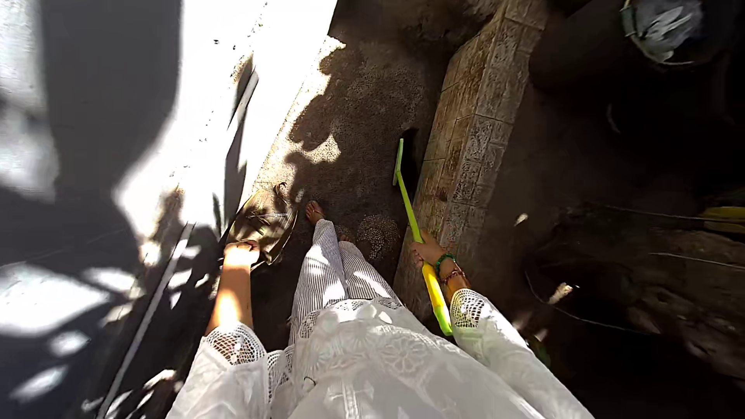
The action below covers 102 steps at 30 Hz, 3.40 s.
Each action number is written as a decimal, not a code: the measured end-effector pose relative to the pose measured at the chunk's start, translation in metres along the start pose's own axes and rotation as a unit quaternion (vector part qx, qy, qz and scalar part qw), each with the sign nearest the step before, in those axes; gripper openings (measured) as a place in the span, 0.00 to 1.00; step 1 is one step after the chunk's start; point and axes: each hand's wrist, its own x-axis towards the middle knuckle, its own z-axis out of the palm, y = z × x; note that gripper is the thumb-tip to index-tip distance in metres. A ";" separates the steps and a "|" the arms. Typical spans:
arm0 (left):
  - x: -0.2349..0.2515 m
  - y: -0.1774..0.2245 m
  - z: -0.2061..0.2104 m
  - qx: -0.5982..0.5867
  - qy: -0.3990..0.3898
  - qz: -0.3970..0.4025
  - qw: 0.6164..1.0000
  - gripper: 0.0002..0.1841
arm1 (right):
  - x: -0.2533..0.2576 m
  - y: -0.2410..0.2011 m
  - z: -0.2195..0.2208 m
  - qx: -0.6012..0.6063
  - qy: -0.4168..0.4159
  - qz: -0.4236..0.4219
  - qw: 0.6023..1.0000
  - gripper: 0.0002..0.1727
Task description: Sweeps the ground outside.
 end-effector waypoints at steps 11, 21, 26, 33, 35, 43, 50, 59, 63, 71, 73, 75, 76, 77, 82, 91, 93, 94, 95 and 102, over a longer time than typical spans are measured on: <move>-0.003 -0.009 -0.028 -0.054 -0.013 -0.044 0.998 0.20 | -0.149 0.154 0.001 0.098 -0.057 -0.067 0.991 0.41; 0.008 -0.008 -0.038 -0.052 -0.009 -0.057 0.997 0.19 | -0.061 0.162 0.048 0.118 0.002 0.010 0.993 0.38; -0.004 0.005 -0.059 0.046 -0.027 -0.044 0.998 0.17 | -0.075 0.106 0.050 -0.039 0.080 -0.102 0.991 0.31; -0.016 0.002 -0.071 0.076 -0.033 -0.043 0.996 0.16 | 0.011 0.096 0.048 -0.100 0.221 -0.111 0.964 0.32; -0.021 0.006 -0.078 0.113 -0.047 -0.039 0.992 0.15 | 0.011 0.143 0.066 -0.110 0.198 -0.042 0.973 0.33; 0.010 0.012 -0.095 0.087 -0.049 -0.060 0.993 0.17 | -0.104 0.328 0.256 -0.010 0.020 0.098 0.995 0.35; 0.014 0.037 -0.134 0.096 -0.093 -0.097 0.986 0.19 | -0.221 0.359 0.278 0.054 0.040 0.028 0.997 0.34; -0.007 0.034 -0.175 0.098 -0.063 -0.119 0.986 0.16 | -0.143 0.359 0.293 0.186 0.002 0.100 0.977 0.38; -0.017 0.017 -0.190 0.150 -0.066 -0.063 0.984 0.17 | -0.204 0.374 0.280 0.159 -0.035 0.057 0.985 0.38; -0.022 0.008 -0.198 0.079 -0.046 -0.040 0.995 0.19 | -0.127 0.294 0.267 -0.096 0.029 0.042 0.994 0.51; -0.023 0.007 -0.194 0.057 -0.036 -0.042 0.997 0.19 | -0.116 0.266 0.286 -0.113 -0.011 0.029 0.993 0.51; -0.024 0.009 -0.190 0.031 -0.024 -0.047 0.998 0.19 | -0.123 0.256 0.303 -0.139 -0.049 0.012 0.989 0.50; -0.023 0.011 -0.187 0.013 -0.016 -0.050 0.999 0.19 | -0.131 0.258 0.303 -0.140 -0.057 -0.009 0.988 0.48; -0.022 0.012 -0.185 -0.005 -0.007 -0.052 0.999 0.19 | -0.140 0.263 0.298 -0.135 -0.055 -0.034 0.989 0.46; -0.013 0.028 -0.176 -0.084 0.008 -0.065 0.994 0.19 | -0.176 0.239 0.233 -0.136 0.024 -0.063 0.988 0.42; 0.007 0.047 -0.159 -0.127 0.027 -0.068 0.989 0.19 | -0.049 0.130 0.217 -0.125 0.074 -0.060 0.988 0.38; 0.009 0.055 -0.157 -0.125 0.022 -0.082 0.988 0.21 | -0.058 0.130 0.246 -0.190 0.041 -0.039 0.980 0.40; 0.010 0.058 -0.157 -0.124 0.020 -0.089 0.988 0.22 | -0.067 0.136 0.258 -0.229 0.017 -0.035 0.973 0.41; 0.013 0.060 -0.158 -0.124 0.020 -0.096 0.988 0.22 | -0.079 0.144 0.264 -0.261 -0.010 -0.036 0.964 0.41; 0.015 0.067 -0.161 -0.139 0.019 -0.079 0.987 0.24 | -0.157 0.159 0.213 -0.262 -0.027 -0.116 0.958 0.39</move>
